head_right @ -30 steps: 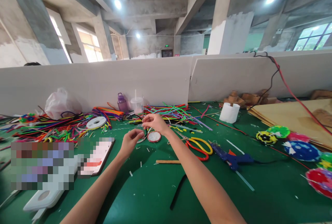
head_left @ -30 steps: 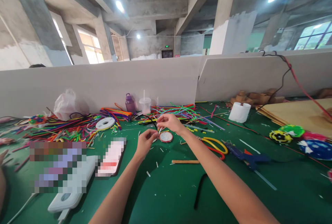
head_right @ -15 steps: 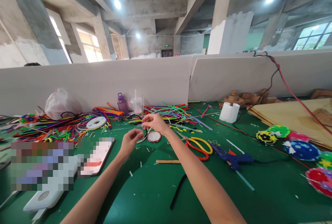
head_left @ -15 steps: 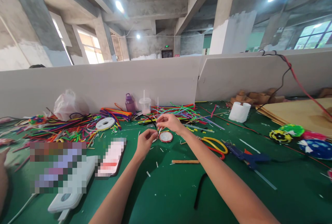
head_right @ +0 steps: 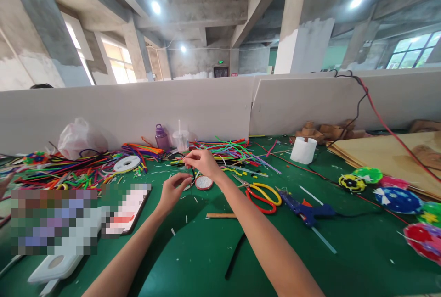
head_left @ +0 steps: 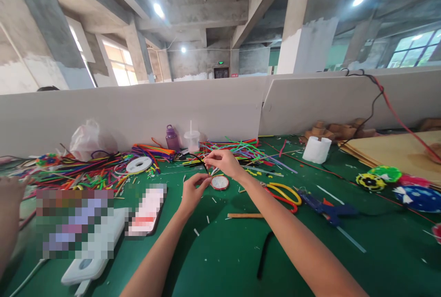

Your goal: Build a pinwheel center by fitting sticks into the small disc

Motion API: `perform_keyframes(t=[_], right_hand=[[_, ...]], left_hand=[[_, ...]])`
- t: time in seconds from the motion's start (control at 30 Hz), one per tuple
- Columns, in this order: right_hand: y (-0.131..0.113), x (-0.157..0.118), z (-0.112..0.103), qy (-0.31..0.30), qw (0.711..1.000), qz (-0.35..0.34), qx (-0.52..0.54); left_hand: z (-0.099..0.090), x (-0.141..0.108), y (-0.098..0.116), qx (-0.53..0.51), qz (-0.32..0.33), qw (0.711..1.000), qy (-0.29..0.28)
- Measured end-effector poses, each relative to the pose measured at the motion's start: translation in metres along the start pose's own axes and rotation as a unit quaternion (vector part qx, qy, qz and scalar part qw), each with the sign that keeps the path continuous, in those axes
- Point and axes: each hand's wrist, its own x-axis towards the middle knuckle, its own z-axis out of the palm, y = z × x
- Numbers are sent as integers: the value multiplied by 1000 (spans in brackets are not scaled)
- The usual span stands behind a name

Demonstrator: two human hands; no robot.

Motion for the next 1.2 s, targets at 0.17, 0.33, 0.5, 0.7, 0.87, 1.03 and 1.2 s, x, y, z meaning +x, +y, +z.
perform_keyframes(t=[0.17,0.33,0.5,0.7,0.87,1.03,1.2], right_hand=[[4,0,-2,-13,1000,13,18],[0,0,-3,-20,1000,6,23],[-4,-1,-3,-16,1000,-3,24],[-1,1,-3,-9,1000,-6,20],[-2,0,-1,-7,1000,-21,-3],[-3,0,0,-2,1000,-25,-18],[-1,0,-3,-23,1000,20,-5]], left_hand=[[-1,0,-1,-3,7,1000,-4],[-1,0,-1,-4,15,1000,1],[-2,0,1,-6,10,1000,5],[-3,0,0,-5,5,1000,6],[-4,0,1,11,20,1000,16],[-3,0,-1,9,12,1000,12],[-2,-1,-1,-9,-4,1000,1]])
